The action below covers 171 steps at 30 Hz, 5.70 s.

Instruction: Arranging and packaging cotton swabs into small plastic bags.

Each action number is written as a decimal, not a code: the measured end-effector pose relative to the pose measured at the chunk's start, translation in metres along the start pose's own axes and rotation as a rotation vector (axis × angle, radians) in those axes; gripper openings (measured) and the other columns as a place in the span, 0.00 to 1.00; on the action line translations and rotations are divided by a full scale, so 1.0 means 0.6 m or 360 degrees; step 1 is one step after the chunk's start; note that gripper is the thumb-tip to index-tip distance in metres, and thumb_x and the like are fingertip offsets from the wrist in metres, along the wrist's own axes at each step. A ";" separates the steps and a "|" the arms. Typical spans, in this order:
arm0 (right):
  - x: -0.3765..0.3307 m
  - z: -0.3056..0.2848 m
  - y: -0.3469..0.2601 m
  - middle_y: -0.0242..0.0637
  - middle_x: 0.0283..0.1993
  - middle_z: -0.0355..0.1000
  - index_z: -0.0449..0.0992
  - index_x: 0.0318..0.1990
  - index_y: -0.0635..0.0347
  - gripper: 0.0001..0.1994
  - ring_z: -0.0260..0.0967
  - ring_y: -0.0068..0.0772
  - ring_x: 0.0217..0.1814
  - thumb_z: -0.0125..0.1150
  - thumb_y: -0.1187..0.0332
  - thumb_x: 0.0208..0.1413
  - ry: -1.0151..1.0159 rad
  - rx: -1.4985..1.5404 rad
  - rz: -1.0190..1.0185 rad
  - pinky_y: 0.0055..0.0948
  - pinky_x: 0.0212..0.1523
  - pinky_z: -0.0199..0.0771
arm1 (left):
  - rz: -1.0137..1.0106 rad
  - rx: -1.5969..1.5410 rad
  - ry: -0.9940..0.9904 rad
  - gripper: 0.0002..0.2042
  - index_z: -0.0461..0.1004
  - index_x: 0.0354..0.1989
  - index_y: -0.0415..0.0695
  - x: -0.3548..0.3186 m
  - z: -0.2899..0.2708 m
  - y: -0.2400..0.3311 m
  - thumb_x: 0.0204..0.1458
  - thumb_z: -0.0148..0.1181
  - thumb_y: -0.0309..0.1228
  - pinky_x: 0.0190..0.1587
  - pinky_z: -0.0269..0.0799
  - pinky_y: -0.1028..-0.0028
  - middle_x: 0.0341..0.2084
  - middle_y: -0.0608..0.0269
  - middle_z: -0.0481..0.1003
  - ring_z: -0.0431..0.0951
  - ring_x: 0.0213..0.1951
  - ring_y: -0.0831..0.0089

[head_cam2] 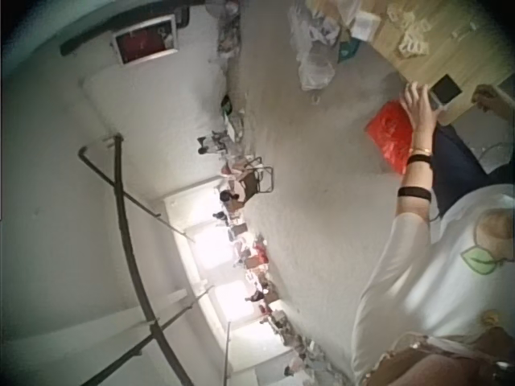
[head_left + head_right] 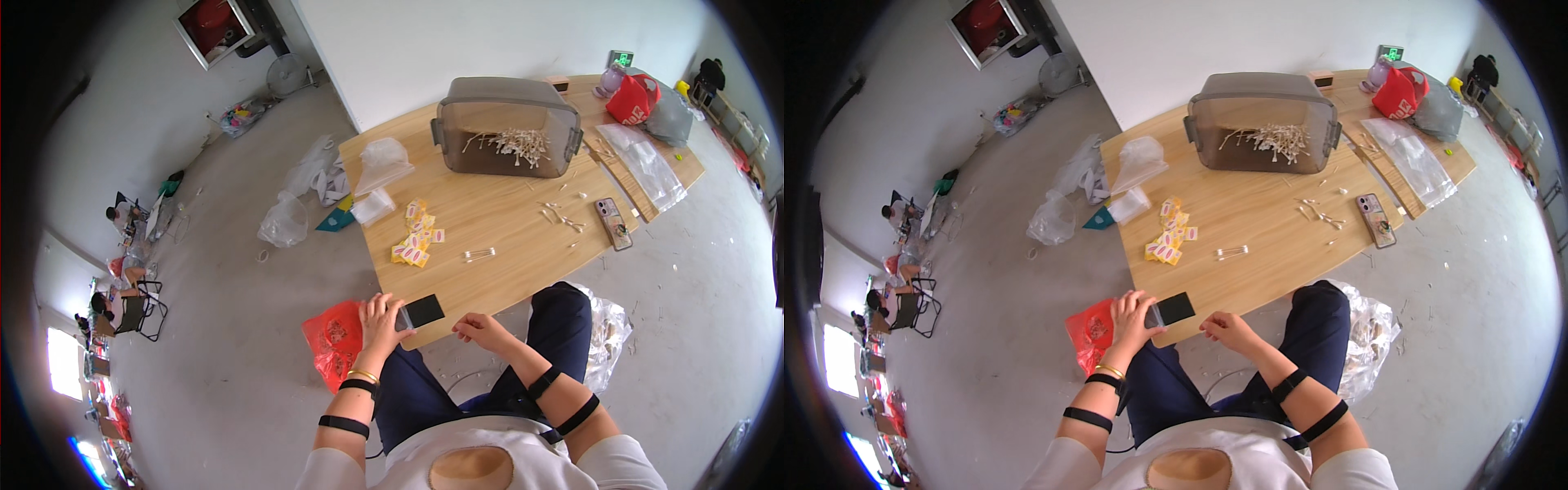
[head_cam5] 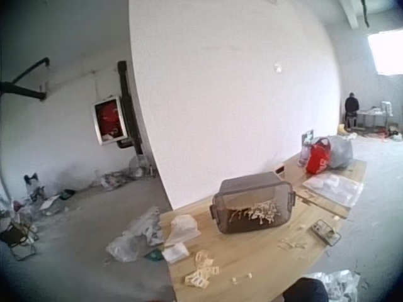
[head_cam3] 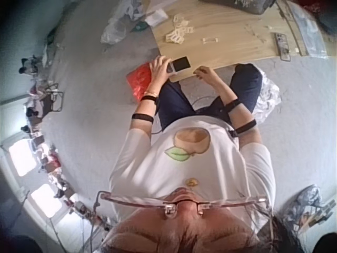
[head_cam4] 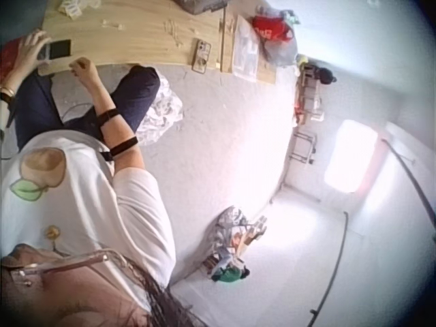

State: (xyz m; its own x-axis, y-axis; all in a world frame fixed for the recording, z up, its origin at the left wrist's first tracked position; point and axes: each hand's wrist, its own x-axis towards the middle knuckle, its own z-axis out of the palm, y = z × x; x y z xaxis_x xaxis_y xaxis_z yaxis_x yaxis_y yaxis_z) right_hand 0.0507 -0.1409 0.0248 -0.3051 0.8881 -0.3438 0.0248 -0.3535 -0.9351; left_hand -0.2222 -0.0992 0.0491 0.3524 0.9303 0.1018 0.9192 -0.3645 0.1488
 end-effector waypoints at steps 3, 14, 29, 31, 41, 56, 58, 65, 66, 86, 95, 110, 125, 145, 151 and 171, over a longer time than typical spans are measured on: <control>0.012 -0.027 -0.001 0.32 0.38 0.78 0.79 0.44 0.65 0.10 0.73 0.21 0.39 0.58 0.66 0.66 0.0077 -0.0108 -0.0029 0.24 0.42 0.74 | -0.0045 -0.0008 0.0070 0.45 0.67 0.63 0.45 0.022 -0.016 0.031 0.37 0.74 0.56 0.67 0.53 0.50 0.62 0.57 0.64 0.61 0.65 0.55; 0.124 -0.167 -0.027 0.39 0.49 0.75 0.81 0.44 0.51 0.14 0.68 0.49 0.56 0.65 0.70 0.48 0.1246 -0.1373 -0.0475 0.41 0.57 0.71 | 0.0393 -0.0385 -0.0148 0.40 0.52 0.71 0.34 0.105 0.074 0.190 0.60 0.57 0.51 0.74 0.45 0.48 0.73 0.42 0.47 0.46 0.75 0.43; 0.204 -0.253 -0.071 0.39 0.38 0.74 0.80 0.31 0.53 0.03 0.70 0.47 0.46 0.66 0.70 0.48 0.1006 -0.1220 -0.0661 0.41 0.49 0.72 | 0.0459 -0.0209 -0.0094 0.42 0.46 0.74 0.33 0.197 0.149 0.206 0.61 0.51 0.51 0.74 0.42 0.49 0.73 0.40 0.48 0.45 0.75 0.46; 0.227 -0.338 -0.102 0.38 0.36 0.76 0.81 0.30 0.53 0.02 0.71 0.47 0.44 0.66 0.70 0.48 0.1273 -0.1325 -0.0696 0.41 0.48 0.72 | 0.0416 -0.0288 -0.0105 0.42 0.46 0.74 0.34 0.198 0.150 0.210 0.59 0.53 0.49 0.75 0.41 0.48 0.74 0.43 0.48 0.46 0.76 0.49; 0.378 -0.577 -0.224 0.39 0.52 0.76 0.77 0.51 0.52 0.25 0.69 0.47 0.59 0.71 0.49 0.50 0.1608 -0.1519 0.0011 0.40 0.59 0.71 | 0.0412 -0.0364 -0.0143 0.39 0.50 0.73 0.35 0.201 0.139 0.212 0.57 0.54 0.44 0.75 0.41 0.49 0.74 0.45 0.51 0.49 0.75 0.52; 0.446 -0.557 -0.237 0.41 0.60 0.69 0.67 0.57 0.53 0.24 0.69 0.41 0.63 0.66 0.61 0.54 0.1522 -0.1663 0.0256 0.45 0.60 0.66 | 0.0364 -0.0352 -0.0177 0.38 0.50 0.73 0.35 0.194 0.125 0.204 0.57 0.52 0.43 0.75 0.43 0.51 0.74 0.47 0.51 0.50 0.75 0.54; 0.437 -0.561 -0.223 0.40 0.57 0.71 0.68 0.55 0.55 0.21 0.71 0.40 0.59 0.65 0.64 0.55 0.1537 -0.1535 0.0091 0.43 0.56 0.69 | 0.0371 -0.0339 -0.0155 0.38 0.51 0.73 0.36 0.196 0.127 0.206 0.57 0.52 0.43 0.75 0.44 0.51 0.74 0.47 0.52 0.51 0.75 0.55; 0.358 -0.525 -0.132 0.35 0.37 0.74 0.70 0.53 0.65 0.17 0.73 0.26 0.36 0.63 0.74 0.56 0.0699 -0.0184 -0.0317 0.29 0.38 0.75 | 0.0374 -0.0305 -0.0144 0.38 0.51 0.73 0.36 0.200 0.130 0.212 0.56 0.52 0.43 0.76 0.44 0.52 0.73 0.48 0.53 0.50 0.75 0.55; 0.340 -0.500 -0.127 0.35 0.38 0.75 0.70 0.54 0.66 0.18 0.73 0.26 0.36 0.63 0.74 0.56 0.0428 -0.0038 -0.0238 0.29 0.39 0.75 | 0.0354 -0.0300 -0.0148 0.38 0.51 0.73 0.36 0.198 0.126 0.210 0.56 0.52 0.43 0.76 0.44 0.52 0.73 0.48 0.53 0.50 0.75 0.55; 0.224 -0.258 -0.095 0.39 0.54 0.70 0.73 0.59 0.49 0.29 0.63 0.47 0.59 0.72 0.58 0.49 0.0734 -0.1534 -0.0649 0.42 0.60 0.62 | 0.0342 -0.0479 0.0010 0.35 0.55 0.71 0.37 0.195 0.122 0.212 0.57 0.54 0.39 0.74 0.47 0.53 0.71 0.48 0.57 0.54 0.73 0.56; 0.307 -0.224 -0.124 0.35 0.38 0.78 0.83 0.38 0.54 0.13 0.73 0.44 0.48 0.70 0.57 0.52 0.1098 -0.1515 -0.0128 0.42 0.52 0.70 | 0.0338 -0.0484 0.0078 0.36 0.56 0.71 0.38 0.189 0.134 0.207 0.54 0.57 0.39 0.74 0.49 0.54 0.71 0.51 0.58 0.56 0.73 0.58; 0.285 -0.216 -0.103 0.37 0.42 0.76 0.82 0.42 0.51 0.10 0.72 0.46 0.49 0.66 0.67 0.51 0.0474 -0.1367 -0.0669 0.42 0.50 0.71 | 0.0340 -0.0480 0.0075 0.35 0.58 0.71 0.40 0.188 0.142 0.204 0.54 0.57 0.40 0.74 0.48 0.51 0.69 0.52 0.60 0.56 0.72 0.57; 0.211 -0.254 -0.103 0.39 0.48 0.74 0.81 0.47 0.51 0.15 0.66 0.47 0.56 0.67 0.71 0.49 0.0426 -0.1214 -0.0712 0.45 0.59 0.67 | 0.0337 -0.0514 0.0209 0.33 0.62 0.68 0.48 0.182 0.140 0.208 0.52 0.62 0.38 0.72 0.52 0.49 0.64 0.54 0.62 0.61 0.66 0.53; 0.133 -0.282 -0.066 0.33 0.45 0.72 0.80 0.41 0.50 0.12 0.67 0.41 0.54 0.70 0.68 0.46 0.0652 -0.1603 -0.0801 0.39 0.55 0.67 | 0.0265 -0.0317 0.0117 0.28 0.61 0.70 0.45 0.250 0.152 0.236 0.60 0.56 0.36 0.73 0.46 0.47 0.71 0.60 0.59 0.56 0.73 0.59; 0.105 -0.328 -0.066 0.30 0.40 0.72 0.79 0.34 0.51 0.05 0.68 0.39 0.49 0.67 0.71 0.49 0.0650 -0.1638 -0.0880 0.37 0.50 0.67 | 0.0237 -0.0401 0.0328 0.18 0.76 0.59 0.49 0.249 0.162 0.230 0.59 0.58 0.31 0.71 0.55 0.50 0.61 0.67 0.73 0.67 0.66 0.62; 0.176 -0.244 -0.069 0.37 0.43 0.73 0.81 0.39 0.54 0.08 0.68 0.45 0.51 0.64 0.74 0.51 0.0774 -0.1343 -0.0912 0.40 0.53 0.68 | 0.0058 -0.0662 0.0326 0.37 0.54 0.72 0.42 0.232 0.123 0.227 0.53 0.63 0.32 0.72 0.48 0.46 0.71 0.46 0.55 0.54 0.72 0.46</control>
State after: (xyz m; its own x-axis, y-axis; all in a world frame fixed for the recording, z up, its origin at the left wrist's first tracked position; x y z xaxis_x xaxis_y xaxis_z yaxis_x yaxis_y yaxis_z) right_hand 0.1568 0.0104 0.0144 -0.0797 0.9407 0.3296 0.6915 0.2903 -0.6615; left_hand -0.0350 -0.0162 0.0107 0.3028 0.9045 0.3001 0.7437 -0.4212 0.5192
